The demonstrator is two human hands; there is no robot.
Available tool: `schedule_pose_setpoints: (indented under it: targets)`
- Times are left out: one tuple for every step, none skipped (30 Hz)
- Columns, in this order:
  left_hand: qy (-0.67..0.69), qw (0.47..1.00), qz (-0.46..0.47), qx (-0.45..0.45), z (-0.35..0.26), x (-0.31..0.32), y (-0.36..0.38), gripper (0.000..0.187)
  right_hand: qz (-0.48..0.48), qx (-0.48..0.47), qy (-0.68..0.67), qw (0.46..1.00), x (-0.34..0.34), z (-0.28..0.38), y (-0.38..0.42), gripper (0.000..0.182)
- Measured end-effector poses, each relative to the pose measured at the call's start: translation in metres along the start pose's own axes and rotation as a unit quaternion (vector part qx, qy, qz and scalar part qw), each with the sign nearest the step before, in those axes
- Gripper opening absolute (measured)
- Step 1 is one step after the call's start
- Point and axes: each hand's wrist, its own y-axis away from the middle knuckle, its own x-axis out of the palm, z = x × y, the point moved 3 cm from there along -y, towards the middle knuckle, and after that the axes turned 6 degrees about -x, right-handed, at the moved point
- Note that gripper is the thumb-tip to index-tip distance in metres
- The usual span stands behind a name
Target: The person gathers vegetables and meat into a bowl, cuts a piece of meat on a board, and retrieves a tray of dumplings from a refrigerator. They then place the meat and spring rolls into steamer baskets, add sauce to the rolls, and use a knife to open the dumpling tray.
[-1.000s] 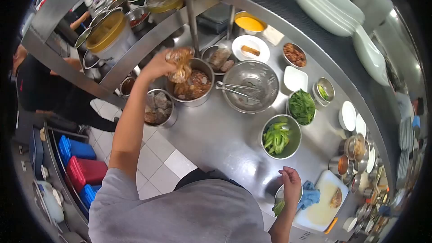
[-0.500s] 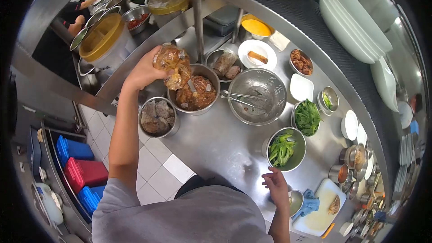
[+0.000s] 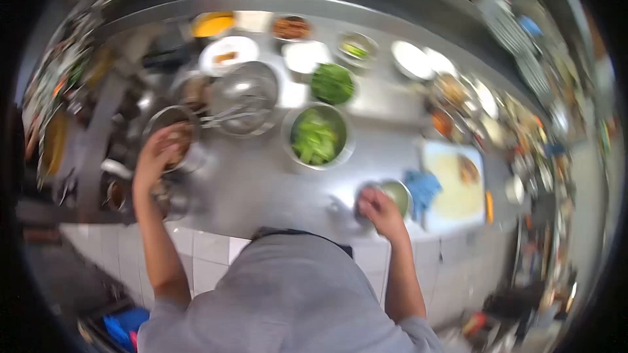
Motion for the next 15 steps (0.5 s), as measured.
schedule_pose_setpoints:
  targets:
    - [0.036,0.999,0.003,0.041,0.006,0.014,0.008,0.048,-0.067,-0.017,-0.043,0.997,-0.022,0.002,0.01,0.029]
    - [0.052,0.998,0.011,0.033,-0.01,0.036,0.026,0.048,-0.117,-0.06,0.052,0.99,-0.052,-0.013,0.02,0.029]
    - [0.093,0.993,0.073,0.007,-0.012,0.055,0.039,0.047,-0.207,-0.085,0.082,0.971,-0.076,-0.017,0.028,0.029]
    - [0.103,0.984,0.142,-0.008,-0.01,0.077,0.05,0.045,-0.252,-0.076,0.094,0.96,-0.098,-0.013,0.04,0.029]
    - [0.102,0.981,0.165,-0.005,-0.011,0.1,0.056,0.045,-0.309,-0.029,0.103,0.945,-0.111,0.0,0.052,0.028]
    - [0.103,0.971,0.213,-0.035,-0.009,0.128,0.064,0.042,-0.331,-0.019,0.159,0.93,-0.129,-0.014,0.06,0.03]
    - [0.103,0.96,0.253,-0.067,-0.002,0.152,0.073,0.04,-0.345,-0.009,0.215,0.914,-0.142,-0.036,0.066,0.033]
    - [0.091,0.954,0.278,-0.066,0.016,0.176,0.077,0.038,-0.323,0.013,0.258,0.911,-0.145,-0.056,0.069,0.037]
    - [0.081,0.948,0.299,-0.067,0.035,0.201,0.083,0.037,-0.295,0.036,0.301,0.906,-0.147,-0.071,0.073,0.041]
    - [0.077,0.937,0.333,-0.068,0.042,0.223,0.094,0.036,-0.245,0.11,0.253,0.929,-0.141,-0.083,0.072,0.046]
    - [0.074,0.926,0.363,-0.068,0.044,0.244,0.105,0.035,-0.217,0.115,0.272,0.93,-0.145,-0.138,0.063,0.047]
    - [0.077,0.928,0.358,-0.064,0.044,0.261,0.116,0.035,-0.184,0.153,0.134,0.962,-0.123,-0.116,0.063,0.056]
    - [0.092,0.915,0.385,-0.082,0.043,0.277,0.13,0.036,-0.15,0.184,0.078,0.968,-0.109,-0.111,0.061,0.057]
    - [0.105,0.901,0.41,-0.1,0.041,0.291,0.142,0.036,-0.158,0.097,0.223,0.957,-0.113,-0.183,0.041,0.05]
    - [0.105,0.907,0.398,-0.094,0.038,0.301,0.152,0.036,-0.178,0.056,0.295,0.937,-0.097,-0.158,0.041,0.045]
